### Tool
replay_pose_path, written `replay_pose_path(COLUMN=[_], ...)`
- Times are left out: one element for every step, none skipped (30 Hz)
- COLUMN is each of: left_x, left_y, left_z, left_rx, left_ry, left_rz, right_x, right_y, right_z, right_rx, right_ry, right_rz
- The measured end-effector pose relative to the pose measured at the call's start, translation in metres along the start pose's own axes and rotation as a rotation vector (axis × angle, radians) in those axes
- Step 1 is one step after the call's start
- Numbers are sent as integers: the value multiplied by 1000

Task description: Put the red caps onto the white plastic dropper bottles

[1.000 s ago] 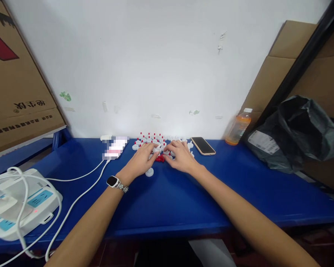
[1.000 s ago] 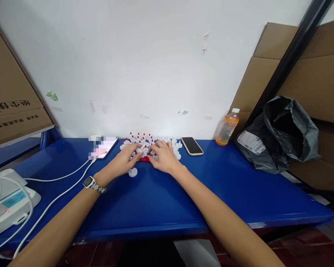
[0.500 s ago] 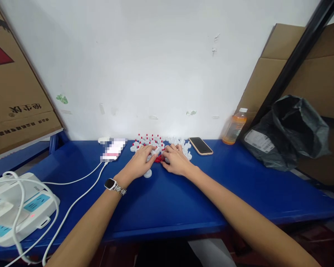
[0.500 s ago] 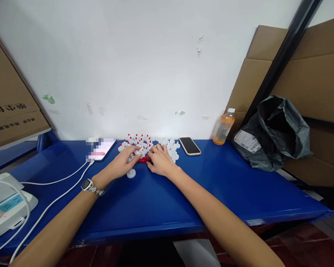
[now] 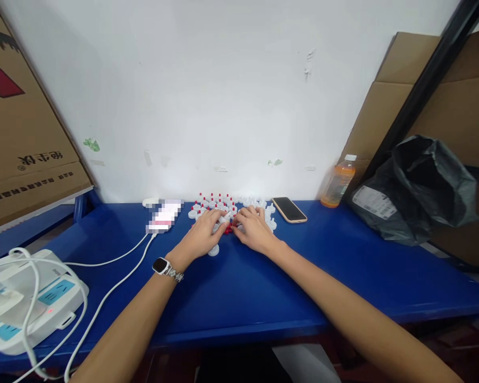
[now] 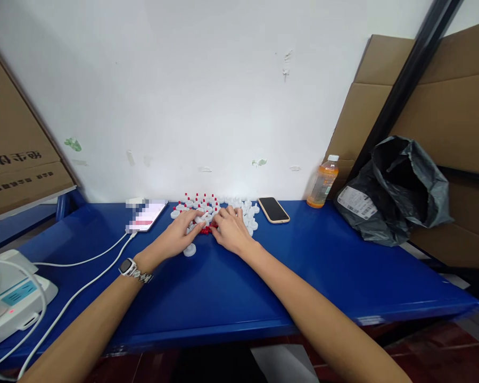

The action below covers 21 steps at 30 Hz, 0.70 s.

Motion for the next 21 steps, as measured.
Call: replay_pose_path(left_x=[0,0,-1,-1,-2,-2,-2,-2,-2,-2,-2,-2,-3,-3,-4,-5,-6,-6,-7,-7,-7], left_y=[0,0,0,-1,-1,-2,-2,-2,-2,-2,-2,-2,-2,-3,-3,-3,-3,-3,-4,-4,-4], left_z=[0,0,0,2,3,5,8,10,13,16,19,22,25,27,29,30,31,32,32,32,32], left_rx=[-3,-2,4,11,16,19,23,30,41,56,70,82,91,97,102,107,109,109,108,107,108], left_ry=[-5,-8,-7,-6,-2,2,9,15,23,31,39,45,49,51,53,54,56,58,61,65,70], left_rz=[4,4,4,4,5,3,0,-5,-12,-23,-33,-43,-52,-59,-60,-56,-51,-44,-41,-39,-39], right_x=[-4,-7,-9,-8,-7,-4,-2,1,3,5,6,7,7,6,5,5,4,3,2,1,0], right_y=[0,1,1,2,4,5,6,8,9,10,10,11,11,10,10,10,10,10,9,9,9], right_z=[4,9,14,19,22,24,25,25,24,23,22,21,20,19,19,19,20,21,22,22,22], right_rx=[17,39,61,78,91,96,92,84,76,69,63,58,54,50,45,41,38,35,33,32,31], right_ry=[145,316,499,678,837,967,1066,1143,1202,1247,1285,1317,1345,1370,1395,1422,1447,1468,1477,1473,1460], right_rz=[50,100,145,181,209,229,241,244,239,228,212,194,177,161,149,143,141,143,144,143,139])
Point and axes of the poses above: each hand's wrist, its own y-axis towards the middle knuckle, its own x-axis out of the palm, z = x × y, the point moved 4 cm from there along y, towards the middle knuckle, and after that the axes turned 14 degrees about -z, right-handed, at the moved point
